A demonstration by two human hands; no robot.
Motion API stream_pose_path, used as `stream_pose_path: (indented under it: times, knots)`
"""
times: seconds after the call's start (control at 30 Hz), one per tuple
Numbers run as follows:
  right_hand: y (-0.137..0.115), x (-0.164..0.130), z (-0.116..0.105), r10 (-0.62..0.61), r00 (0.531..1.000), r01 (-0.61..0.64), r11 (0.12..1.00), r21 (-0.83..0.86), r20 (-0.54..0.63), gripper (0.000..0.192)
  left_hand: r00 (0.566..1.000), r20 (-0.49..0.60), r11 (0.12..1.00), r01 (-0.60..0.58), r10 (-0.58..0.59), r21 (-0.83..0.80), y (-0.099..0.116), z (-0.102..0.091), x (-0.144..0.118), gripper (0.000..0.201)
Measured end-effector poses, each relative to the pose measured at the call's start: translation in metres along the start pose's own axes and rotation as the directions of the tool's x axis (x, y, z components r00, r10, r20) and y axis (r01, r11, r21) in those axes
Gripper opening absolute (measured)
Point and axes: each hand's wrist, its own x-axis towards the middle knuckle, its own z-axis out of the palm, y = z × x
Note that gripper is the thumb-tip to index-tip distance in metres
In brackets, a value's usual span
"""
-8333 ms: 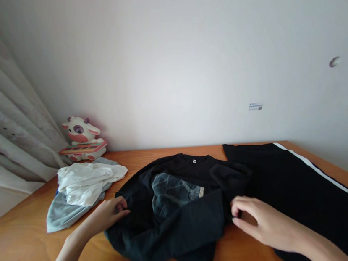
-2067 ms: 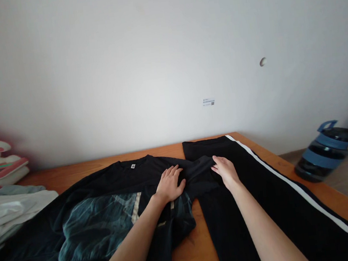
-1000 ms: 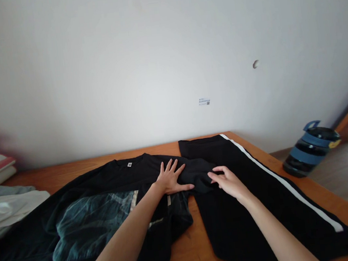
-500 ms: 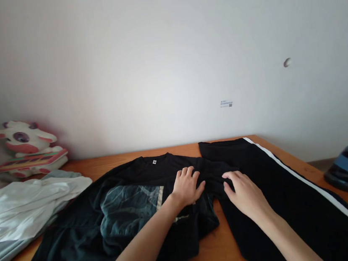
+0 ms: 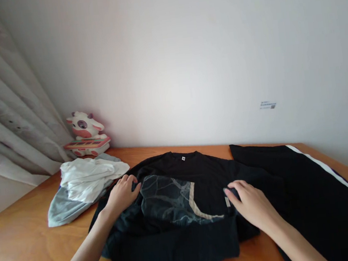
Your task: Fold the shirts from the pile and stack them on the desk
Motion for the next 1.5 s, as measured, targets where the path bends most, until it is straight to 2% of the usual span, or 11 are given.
stream_pose_path:
  times: [0.13,0.23,0.5,0.83,0.93,1.0,1.1,1.17,1.27,1.43,1.5]
  knots:
    - [-0.070,-0.010,-0.001,-0.258,0.960,0.230,0.949,0.214,0.113,0.040,0.956,0.259,0.990,0.127,-0.138,0.060,-0.049,-0.009,-0.008,0.061]
    - [-0.086,-0.025,0.003,-0.282,0.929,0.224,0.944,0.244,0.239,0.033,0.929,0.334,0.987,0.141,-0.158,0.076,-0.060,-0.008,-0.011,0.073]
    - [-0.049,-0.046,0.021,-0.165,0.936,0.109,0.976,0.189,0.312,0.027,0.956,0.281,0.993,0.106,-0.085,-0.058,-0.056,0.001,-0.003,0.028]
    - [-0.034,-0.069,0.002,-0.196,0.927,0.138,0.971,0.197,0.319,0.046,0.980,0.150,0.987,0.143,-0.130,-0.074,-0.073,-0.026,0.011,0.040]
    - [-0.037,-0.070,-0.001,-0.237,0.918,0.173,0.961,0.216,0.317,0.034,0.994,0.087,0.985,-0.046,0.061,-0.167,-0.051,-0.030,-0.005,0.037]
    - [-0.039,-0.070,-0.001,-0.256,0.916,0.182,0.952,0.247,0.310,0.017,0.952,0.143,0.936,-0.226,0.271,-0.270,-0.033,-0.035,-0.022,0.038]
    - [-0.041,-0.070,-0.003,-0.211,0.942,0.130,0.947,0.295,0.262,0.022,0.775,0.319,0.809,-0.389,0.546,-0.440,-0.009,-0.046,-0.050,0.041]
    - [-0.040,-0.066,-0.006,-0.141,0.971,0.068,0.938,0.341,0.195,0.029,0.706,0.337,0.762,-0.450,0.623,-0.465,0.001,-0.051,-0.064,0.049]
    - [-0.037,-0.052,-0.012,-0.023,0.996,-0.015,0.905,0.426,0.083,0.038,0.750,0.286,0.780,-0.459,0.597,-0.425,0.007,-0.053,-0.071,0.042]
    - [-0.028,-0.015,-0.011,0.136,0.986,-0.078,0.893,0.444,-0.101,0.045,0.768,0.341,0.764,-0.282,0.542,-0.581,-0.001,-0.045,-0.046,0.030]
    - [-0.033,-0.005,-0.008,0.148,0.941,-0.058,0.957,0.285,-0.303,0.046,0.846,0.250,0.740,-0.225,0.471,-0.634,-0.003,-0.038,-0.030,0.038]
